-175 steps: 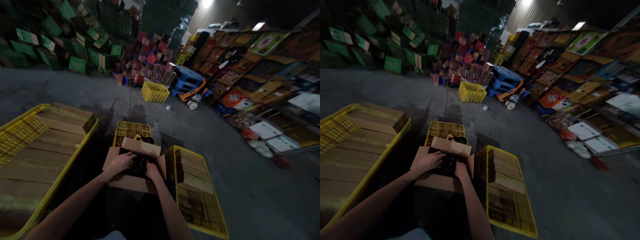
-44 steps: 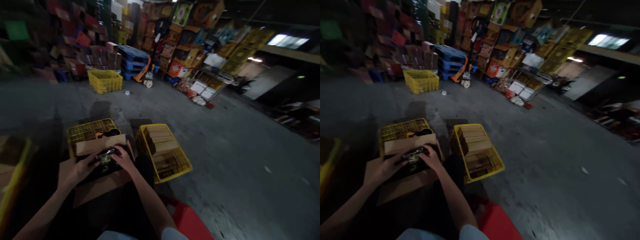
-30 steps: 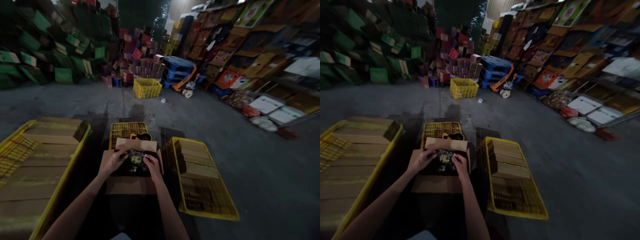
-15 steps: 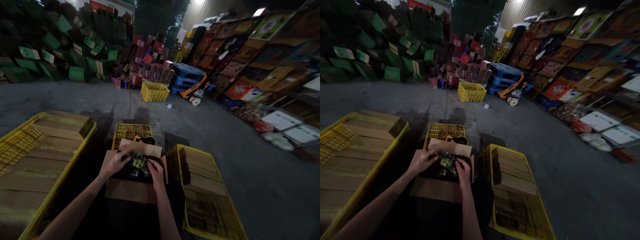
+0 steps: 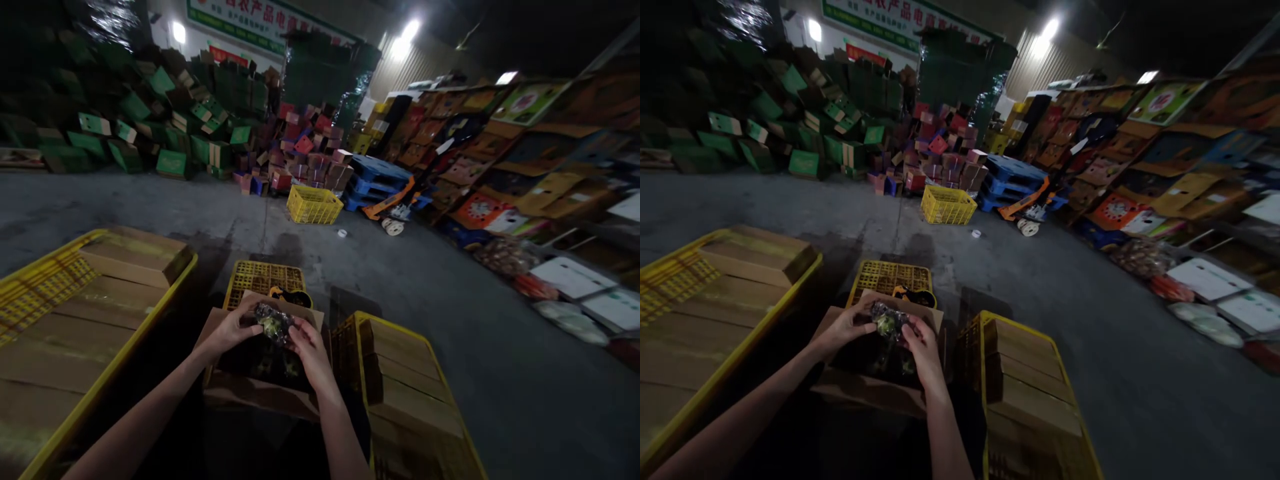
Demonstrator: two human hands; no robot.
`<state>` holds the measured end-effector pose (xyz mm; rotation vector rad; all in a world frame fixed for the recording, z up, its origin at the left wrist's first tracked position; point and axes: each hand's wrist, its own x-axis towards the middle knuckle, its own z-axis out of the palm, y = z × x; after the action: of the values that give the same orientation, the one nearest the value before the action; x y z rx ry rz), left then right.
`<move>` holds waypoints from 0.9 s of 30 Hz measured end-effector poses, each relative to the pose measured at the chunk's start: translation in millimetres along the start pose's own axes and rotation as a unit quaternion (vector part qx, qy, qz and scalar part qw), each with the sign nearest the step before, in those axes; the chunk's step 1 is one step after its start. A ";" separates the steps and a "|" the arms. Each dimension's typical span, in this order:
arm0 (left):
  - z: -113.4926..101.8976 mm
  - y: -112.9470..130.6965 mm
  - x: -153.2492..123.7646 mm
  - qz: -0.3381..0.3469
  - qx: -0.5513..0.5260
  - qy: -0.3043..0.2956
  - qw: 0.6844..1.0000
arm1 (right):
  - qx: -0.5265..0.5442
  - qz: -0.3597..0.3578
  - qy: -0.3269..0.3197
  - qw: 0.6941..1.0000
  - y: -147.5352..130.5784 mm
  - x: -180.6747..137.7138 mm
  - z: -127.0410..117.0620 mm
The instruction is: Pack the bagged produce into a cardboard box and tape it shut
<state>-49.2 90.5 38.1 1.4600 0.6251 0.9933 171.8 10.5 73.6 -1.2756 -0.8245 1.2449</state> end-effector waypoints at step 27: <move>1.8 -17.3 0.4 -0.065 -0.179 0.123 0.974 | -0.306 -0.176 -0.142 0.925 -30.6 26.4 37.9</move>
<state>-44.6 92.6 21.5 0.9772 0.6696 1.1272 147.2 49.1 105.0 -1.3539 -1.6713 0.9145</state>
